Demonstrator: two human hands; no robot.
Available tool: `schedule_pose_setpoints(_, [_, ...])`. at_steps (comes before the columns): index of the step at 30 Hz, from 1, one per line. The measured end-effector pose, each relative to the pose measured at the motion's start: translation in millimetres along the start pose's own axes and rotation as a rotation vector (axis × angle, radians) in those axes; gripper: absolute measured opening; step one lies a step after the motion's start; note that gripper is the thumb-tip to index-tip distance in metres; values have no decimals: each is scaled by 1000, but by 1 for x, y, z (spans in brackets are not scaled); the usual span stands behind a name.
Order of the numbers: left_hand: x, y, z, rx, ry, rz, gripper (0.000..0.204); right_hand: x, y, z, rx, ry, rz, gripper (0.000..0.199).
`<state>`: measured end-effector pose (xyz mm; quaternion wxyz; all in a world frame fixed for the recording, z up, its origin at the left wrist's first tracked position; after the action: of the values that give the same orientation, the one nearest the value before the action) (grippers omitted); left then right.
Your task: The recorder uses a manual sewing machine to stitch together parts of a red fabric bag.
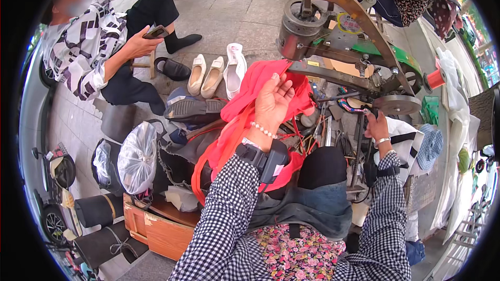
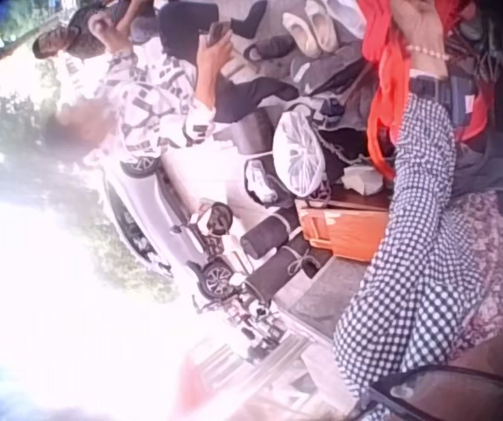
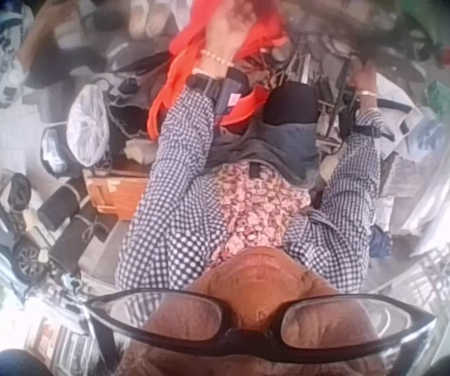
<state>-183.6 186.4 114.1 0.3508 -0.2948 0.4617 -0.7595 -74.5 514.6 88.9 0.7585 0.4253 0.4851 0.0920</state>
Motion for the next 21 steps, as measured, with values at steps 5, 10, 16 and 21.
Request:
schedule_pose_setpoints(5, [2,-1,-2,22,2,-18,12,-40,98,17,257,524,265,20])
schedule_pose_setpoints(10, [5,-3,-1,-9,4,-40,14,40,92,-17,322,442,572,16])
schedule_pose_setpoints(16, [4,-4,0,5,-7,-23,13,-2,-4,7,-52,115,-167,20])
schedule_pose_setpoints(21, [5,-4,-5,24,-42,-24,11,-26,105,16,336,226,-129,17])
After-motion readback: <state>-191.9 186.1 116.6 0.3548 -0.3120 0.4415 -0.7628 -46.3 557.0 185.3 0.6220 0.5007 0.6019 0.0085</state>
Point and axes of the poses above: each hand's wrist, its own z-axis away from the middle knuckle, its own y-axis out of the back of the hand, x = y × z, the point moved 2 cm from there along -z, towards the middle knuckle, and after that the axes turned 14 degrees about y, right-handed, at the moved point
